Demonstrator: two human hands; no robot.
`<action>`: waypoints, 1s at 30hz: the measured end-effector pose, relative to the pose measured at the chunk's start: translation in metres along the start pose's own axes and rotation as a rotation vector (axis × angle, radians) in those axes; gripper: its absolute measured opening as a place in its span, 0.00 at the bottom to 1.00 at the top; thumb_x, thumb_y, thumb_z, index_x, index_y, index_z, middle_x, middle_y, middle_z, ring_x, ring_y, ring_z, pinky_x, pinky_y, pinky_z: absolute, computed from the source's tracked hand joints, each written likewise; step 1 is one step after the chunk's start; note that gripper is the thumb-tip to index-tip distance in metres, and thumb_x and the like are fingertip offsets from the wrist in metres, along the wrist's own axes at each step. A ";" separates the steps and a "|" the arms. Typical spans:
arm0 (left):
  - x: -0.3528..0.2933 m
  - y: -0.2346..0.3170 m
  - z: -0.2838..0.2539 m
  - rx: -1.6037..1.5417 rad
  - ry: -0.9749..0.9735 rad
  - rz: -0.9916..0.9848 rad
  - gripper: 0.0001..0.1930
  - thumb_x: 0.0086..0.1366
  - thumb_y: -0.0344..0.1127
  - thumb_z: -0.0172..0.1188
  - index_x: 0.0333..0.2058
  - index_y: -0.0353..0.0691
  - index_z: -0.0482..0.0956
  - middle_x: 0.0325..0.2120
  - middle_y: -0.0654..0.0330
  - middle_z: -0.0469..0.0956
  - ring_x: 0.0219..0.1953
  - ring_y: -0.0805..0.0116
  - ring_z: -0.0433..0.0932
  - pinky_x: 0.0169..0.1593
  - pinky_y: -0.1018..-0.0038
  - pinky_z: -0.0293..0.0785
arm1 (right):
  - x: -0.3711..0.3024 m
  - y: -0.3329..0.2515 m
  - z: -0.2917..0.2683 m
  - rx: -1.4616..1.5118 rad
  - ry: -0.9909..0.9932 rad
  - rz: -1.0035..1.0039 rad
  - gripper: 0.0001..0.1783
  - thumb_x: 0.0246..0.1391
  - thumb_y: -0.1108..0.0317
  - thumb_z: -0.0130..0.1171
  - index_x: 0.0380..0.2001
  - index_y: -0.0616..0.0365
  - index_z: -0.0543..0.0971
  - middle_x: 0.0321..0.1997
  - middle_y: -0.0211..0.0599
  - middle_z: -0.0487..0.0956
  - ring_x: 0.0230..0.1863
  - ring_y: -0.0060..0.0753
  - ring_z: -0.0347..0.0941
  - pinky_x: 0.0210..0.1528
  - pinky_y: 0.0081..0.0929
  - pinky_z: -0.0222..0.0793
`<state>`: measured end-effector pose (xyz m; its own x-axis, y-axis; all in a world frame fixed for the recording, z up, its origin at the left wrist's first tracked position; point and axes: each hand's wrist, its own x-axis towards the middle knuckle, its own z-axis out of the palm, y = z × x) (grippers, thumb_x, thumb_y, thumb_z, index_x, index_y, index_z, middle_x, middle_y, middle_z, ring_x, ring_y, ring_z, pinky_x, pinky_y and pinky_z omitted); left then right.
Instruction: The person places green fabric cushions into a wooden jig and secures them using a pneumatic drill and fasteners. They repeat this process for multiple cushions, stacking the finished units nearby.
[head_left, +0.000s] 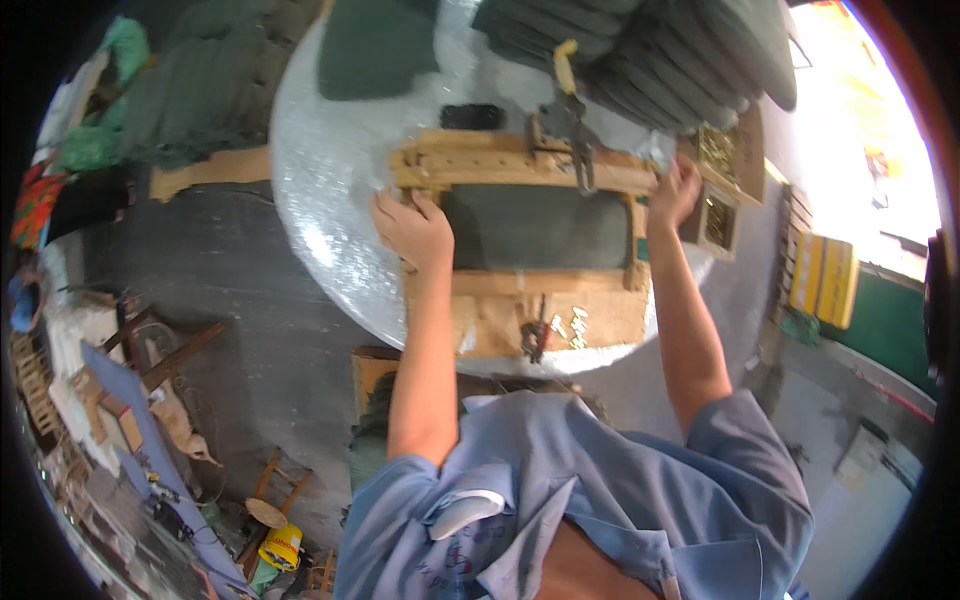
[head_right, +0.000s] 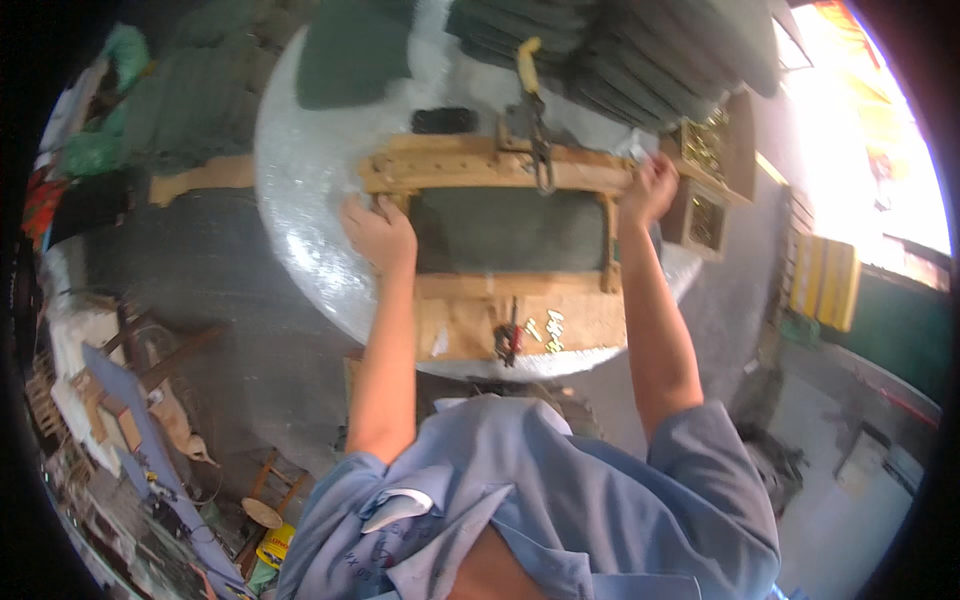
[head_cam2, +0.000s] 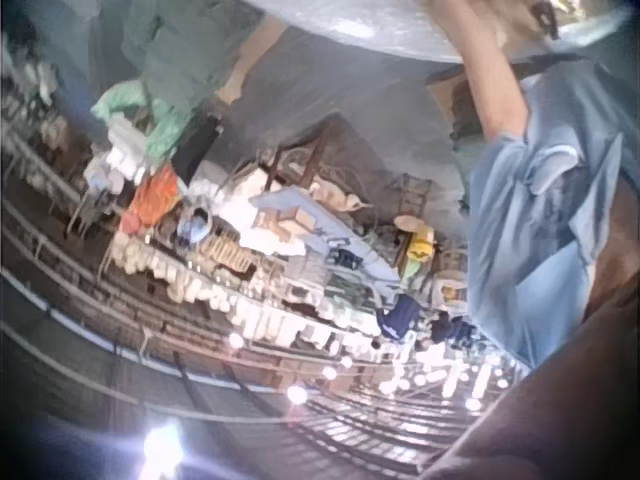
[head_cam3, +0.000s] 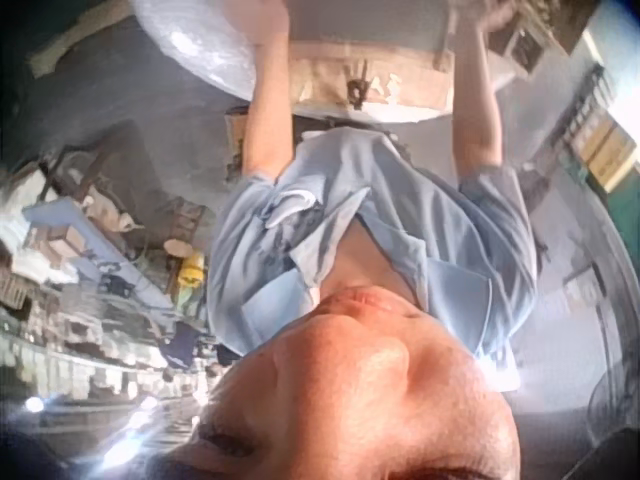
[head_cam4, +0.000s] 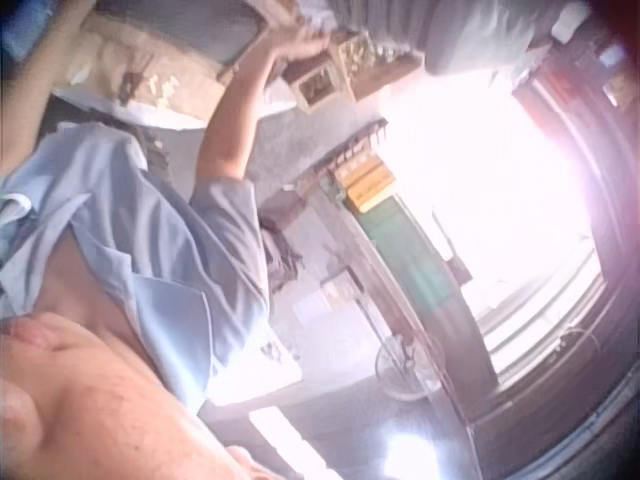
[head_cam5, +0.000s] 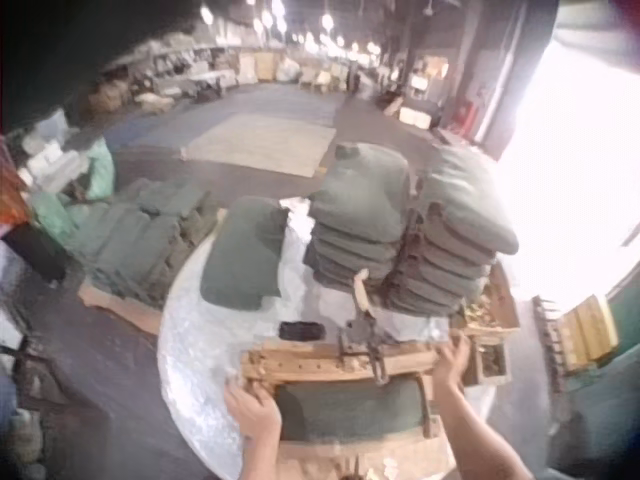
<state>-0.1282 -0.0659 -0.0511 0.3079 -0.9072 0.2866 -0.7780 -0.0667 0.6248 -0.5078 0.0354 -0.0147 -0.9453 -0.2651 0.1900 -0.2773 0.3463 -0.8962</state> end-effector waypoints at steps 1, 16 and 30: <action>0.003 -0.012 0.009 0.173 -0.243 -0.117 0.21 0.76 0.43 0.55 0.58 0.34 0.74 0.53 0.43 0.80 0.55 0.40 0.79 0.59 0.47 0.73 | 0.000 0.033 -0.019 -0.125 0.086 0.019 0.16 0.66 0.65 0.62 0.53 0.59 0.83 0.53 0.46 0.85 0.54 0.41 0.81 0.58 0.40 0.76; 0.006 -0.004 0.027 0.355 -0.264 -0.330 0.17 0.80 0.47 0.44 0.48 0.42 0.77 0.48 0.50 0.83 0.52 0.44 0.81 0.52 0.47 0.76 | -0.043 0.060 -0.034 -0.783 -0.188 0.264 0.27 0.79 0.45 0.39 0.64 0.48 0.75 0.64 0.42 0.81 0.65 0.55 0.76 0.63 0.59 0.67; 0.007 0.013 0.013 0.267 -0.262 -0.275 0.18 0.77 0.47 0.44 0.50 0.39 0.75 0.51 0.45 0.81 0.51 0.37 0.80 0.52 0.41 0.75 | -0.046 0.038 -0.034 -0.751 -0.116 0.233 0.21 0.77 0.50 0.45 0.57 0.50 0.77 0.58 0.42 0.82 0.59 0.55 0.79 0.57 0.55 0.72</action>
<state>-0.1431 -0.0785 -0.0500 0.4009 -0.9128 -0.0784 -0.8110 -0.3933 0.4332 -0.4805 0.0915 -0.0443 -0.9808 -0.1890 -0.0488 -0.1555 0.9078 -0.3895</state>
